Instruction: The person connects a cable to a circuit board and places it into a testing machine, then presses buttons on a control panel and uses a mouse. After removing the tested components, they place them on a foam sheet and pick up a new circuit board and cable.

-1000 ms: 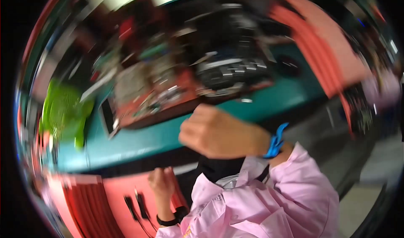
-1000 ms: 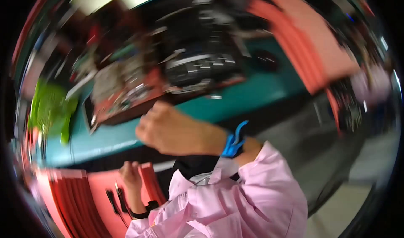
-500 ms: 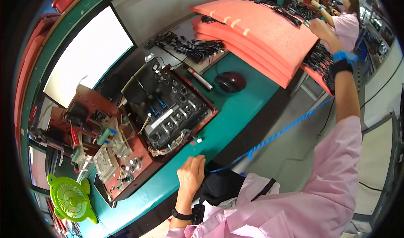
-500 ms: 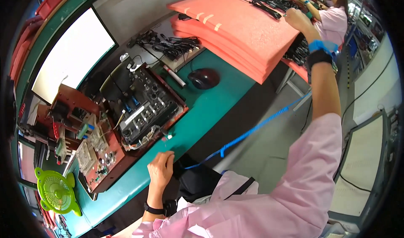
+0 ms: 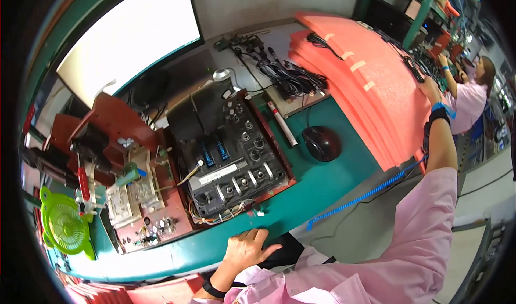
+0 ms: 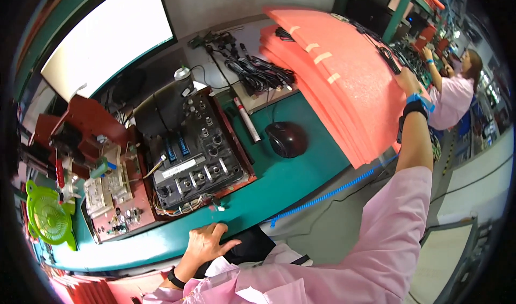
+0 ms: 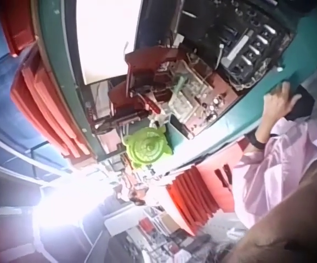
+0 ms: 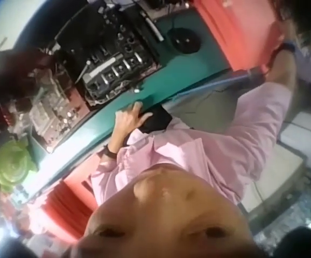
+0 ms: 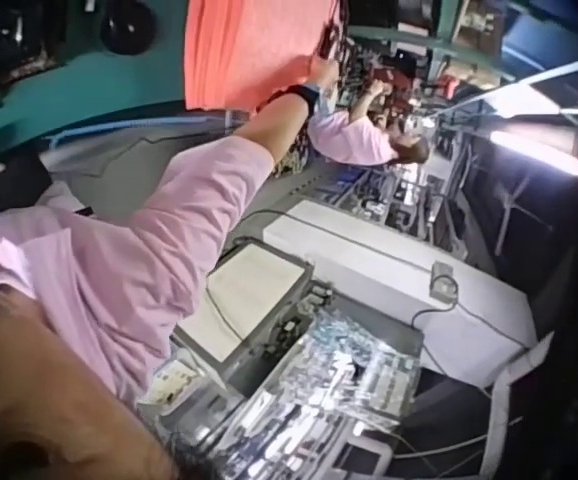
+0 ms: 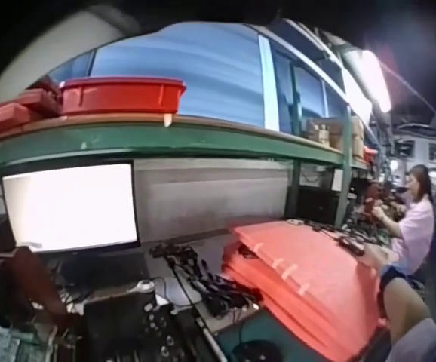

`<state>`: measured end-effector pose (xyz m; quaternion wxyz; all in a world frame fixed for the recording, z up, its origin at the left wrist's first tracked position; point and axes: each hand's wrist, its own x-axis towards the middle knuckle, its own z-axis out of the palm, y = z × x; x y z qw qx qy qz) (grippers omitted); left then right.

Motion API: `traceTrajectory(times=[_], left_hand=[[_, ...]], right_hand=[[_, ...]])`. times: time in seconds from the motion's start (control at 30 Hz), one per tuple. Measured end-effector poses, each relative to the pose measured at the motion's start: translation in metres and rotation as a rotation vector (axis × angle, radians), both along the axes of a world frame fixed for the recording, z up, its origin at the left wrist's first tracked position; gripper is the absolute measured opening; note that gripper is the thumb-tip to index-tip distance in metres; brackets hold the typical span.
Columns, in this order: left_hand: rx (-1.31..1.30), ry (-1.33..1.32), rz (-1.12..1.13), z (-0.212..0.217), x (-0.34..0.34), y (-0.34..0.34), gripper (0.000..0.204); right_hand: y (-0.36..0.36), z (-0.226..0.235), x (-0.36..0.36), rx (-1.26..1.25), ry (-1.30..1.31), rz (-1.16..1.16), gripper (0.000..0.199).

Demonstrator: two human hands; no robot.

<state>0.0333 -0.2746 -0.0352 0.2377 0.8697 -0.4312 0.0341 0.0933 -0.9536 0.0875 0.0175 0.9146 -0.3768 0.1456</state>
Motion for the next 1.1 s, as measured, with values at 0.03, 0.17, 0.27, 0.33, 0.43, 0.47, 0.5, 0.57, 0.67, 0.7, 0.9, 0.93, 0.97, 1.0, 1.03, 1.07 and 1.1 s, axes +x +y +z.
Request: traceTrajectory(times=[0.03, 0.17, 0.27, 0.33, 0.43, 0.47, 0.5, 0.57, 0.67, 0.7, 0.9, 0.93, 0.97, 1.0, 1.03, 1.07, 1.1], left_hand=[[0.012, -0.004, 0.001, 0.001, -0.001, 0.000, 0.038], [-0.040, -0.015, -0.010, 0.003, -0.001, -0.002, 0.037], [-0.043, -0.006, 0.019, -0.005, -0.003, 0.003, 0.038], [-0.069, -0.001, 0.013, -0.007, -0.003, 0.005, 0.037], [-0.247, 0.306, 0.063, 0.005, -0.005, 0.010, 0.037], [-0.425, 0.616, 0.098, 0.008, -0.007, 0.013, 0.041], [-0.423, 0.610, 0.102, 0.016, -0.012, 0.015, 0.041], [-0.795, 1.018, -0.044, 0.037, -0.028, 0.020, 0.072], [-0.879, 1.219, -0.270, 0.052, -0.052, 0.050, 0.086], [-0.879, 1.217, -0.251, 0.055, -0.064, 0.065, 0.086], [-1.782, 1.076, -0.271, 0.038, -0.109, 0.183, 0.077], [-1.898, 0.945, -0.178, 0.044, -0.113, 0.201, 0.072], [-2.005, 0.807, -0.084, 0.051, -0.116, 0.217, 0.067], [-2.013, 0.789, -0.070, 0.051, -0.118, 0.234, 0.067], [-1.970, 0.645, 0.001, 0.051, -0.115, 0.249, 0.058], [-1.919, 0.507, 0.068, 0.051, -0.112, 0.256, 0.049], [-1.920, 0.501, 0.073, 0.055, -0.112, 0.257, 0.049]], right_hand=[[0.001, 0.006, 0.002, 0.034, 0.033, -0.028, 0.030], [0.031, 0.055, 0.006, 0.281, -0.445, 0.073, 0.026], [0.152, 0.111, 0.000, 0.658, -1.023, 0.532, 0.025], [0.212, 0.156, -0.031, 0.691, -1.046, 0.759, 0.027], [0.284, 0.181, -0.087, 0.737, -1.051, 0.943, 0.029], [0.306, 0.178, -0.106, 0.739, -1.066, 1.037, 0.030], [0.323, 0.169, -0.124, 0.743, -1.071, 1.041, 0.030], [0.354, 0.144, -0.157, 0.140, -0.959, 1.261, 0.030], [0.416, 0.109, -0.193, -0.081, -0.893, 1.189, 0.029], [0.443, 0.094, -0.203, -0.006, -0.900, 1.118, 0.029], [0.487, -0.028, -0.225, 1.065, -0.681, 1.298, 0.026], [0.501, -0.040, -0.220, 1.787, -0.621, 1.274, 0.027], [0.499, -0.057, -0.213, 1.800, -0.384, 1.338, 0.032], [0.498, -0.072, -0.204, 1.795, -0.143, 1.398, 0.037], [0.504, -0.082, -0.198, 1.797, -0.134, 1.404, 0.037], [0.512, -0.091, -0.194, 1.767, 0.135, 1.352, 0.037], [0.521, -0.097, -0.190, 1.720, 0.397, 1.289, 0.038]])
